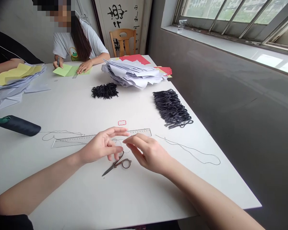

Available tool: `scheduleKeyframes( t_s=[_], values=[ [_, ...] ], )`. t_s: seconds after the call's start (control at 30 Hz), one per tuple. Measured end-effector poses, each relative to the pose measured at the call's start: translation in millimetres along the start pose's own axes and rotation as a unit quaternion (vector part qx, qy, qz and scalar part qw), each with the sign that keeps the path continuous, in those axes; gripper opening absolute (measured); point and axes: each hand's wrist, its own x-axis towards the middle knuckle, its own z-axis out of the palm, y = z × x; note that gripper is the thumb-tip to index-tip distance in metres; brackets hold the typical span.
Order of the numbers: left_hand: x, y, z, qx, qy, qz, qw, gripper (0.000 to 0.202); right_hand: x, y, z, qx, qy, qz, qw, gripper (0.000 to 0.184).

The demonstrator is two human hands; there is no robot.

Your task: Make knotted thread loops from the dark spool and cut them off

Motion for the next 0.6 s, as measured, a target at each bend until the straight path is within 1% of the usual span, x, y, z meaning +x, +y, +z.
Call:
scheduleKeyframes(
  t_s=[0.03,0.07,0.13,0.2,0.27,0.33,0.4,0.43,0.47,0.5,0.53,0.57,0.6],
  values=[
    [2,-2,3.1,-0.022,-0.017,-0.013,1.000,0.055,0,-3,1,0.003,-0.014,-0.015,1.000,0.024],
    [3,-5,5.3,-0.033,-0.026,-0.030,0.999,0.052,0,-5,2,0.001,-0.023,-0.026,0.999,0.028],
    [6,-9,5.3,-0.030,-0.015,-0.059,0.998,0.037,-1,-5,4,-0.017,-0.021,-0.025,0.999,0.031],
    [8,-13,0.6,-0.016,0.010,-0.069,0.997,0.035,-1,-1,6,-0.055,0.010,0.008,0.998,0.031],
    [10,-18,-5.6,-0.012,0.025,-0.068,0.997,0.036,0,4,7,-0.088,0.041,0.055,0.994,0.029],
    [12,-23,-10.3,-0.021,0.034,-0.065,0.997,0.037,2,4,5,-0.105,0.064,0.091,0.988,0.027],
    [14,-27,-12.6,-0.032,0.037,-0.061,0.997,0.038,6,-8,-2,-0.074,0.097,0.097,0.988,0.023],
    [14,-28,-13.4,-0.031,0.041,-0.059,0.997,0.039,7,-18,-8,-0.032,0.105,0.095,0.989,0.020],
    [15,-27,-14.7,-0.022,0.050,-0.056,0.997,0.039,8,-31,-15,0.047,0.106,0.093,0.989,0.016],
    [15,-24,-16.9,-0.008,0.063,-0.052,0.997,0.039,8,-44,-23,0.168,0.053,0.107,0.979,0.012],
    [14,-20,-20.4,0.011,0.083,-0.046,0.995,0.038,8,-58,-31,0.295,-0.034,0.125,0.947,0.011],
    [13,-13,-25.7,0.032,0.110,-0.035,0.993,0.037,6,-69,-40,0.390,-0.120,0.124,0.905,0.014],
    [9,-4,-33.0,0.053,0.144,-0.017,0.988,0.036,2,-78,-48,0.442,-0.168,0.105,0.875,0.017]
  ],
)
